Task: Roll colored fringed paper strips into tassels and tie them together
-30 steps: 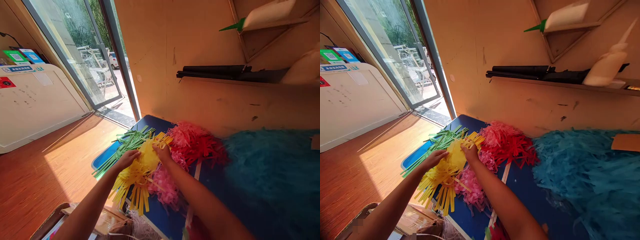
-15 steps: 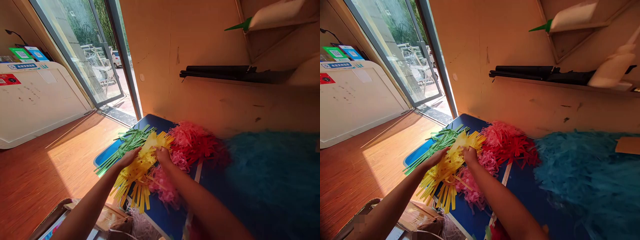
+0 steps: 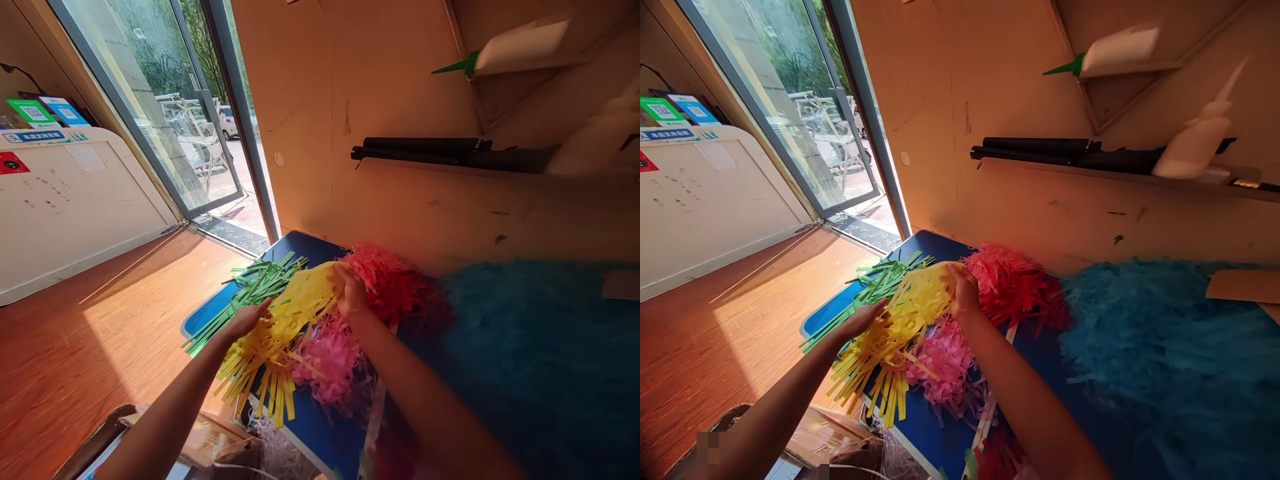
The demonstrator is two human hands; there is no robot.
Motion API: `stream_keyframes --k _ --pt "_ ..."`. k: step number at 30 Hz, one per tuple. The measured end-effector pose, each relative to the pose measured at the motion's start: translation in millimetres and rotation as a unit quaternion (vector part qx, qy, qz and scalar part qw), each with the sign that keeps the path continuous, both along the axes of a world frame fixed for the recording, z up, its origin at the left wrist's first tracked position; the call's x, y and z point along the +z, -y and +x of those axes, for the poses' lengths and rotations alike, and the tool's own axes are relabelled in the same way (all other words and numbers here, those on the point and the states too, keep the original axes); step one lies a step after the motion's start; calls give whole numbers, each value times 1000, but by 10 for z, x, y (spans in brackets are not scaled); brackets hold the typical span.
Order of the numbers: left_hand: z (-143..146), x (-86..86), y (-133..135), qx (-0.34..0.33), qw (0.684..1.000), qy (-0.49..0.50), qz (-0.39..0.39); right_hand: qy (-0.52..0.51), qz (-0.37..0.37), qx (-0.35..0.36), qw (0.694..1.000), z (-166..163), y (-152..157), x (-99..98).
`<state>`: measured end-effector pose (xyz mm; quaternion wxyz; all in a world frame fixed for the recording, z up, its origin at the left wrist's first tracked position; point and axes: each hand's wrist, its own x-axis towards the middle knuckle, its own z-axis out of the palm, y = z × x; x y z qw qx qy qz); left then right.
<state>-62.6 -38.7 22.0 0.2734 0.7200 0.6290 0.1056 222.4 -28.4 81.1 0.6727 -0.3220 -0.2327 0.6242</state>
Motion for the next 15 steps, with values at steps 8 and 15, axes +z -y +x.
stream_keyframes --k 8,15 --pt "44 107 138 -144 987 -77 12 -95 9 -46 994 902 -83 596" --pt "-56 360 294 -144 975 -144 91 -93 73 -161 980 1877 367 871"
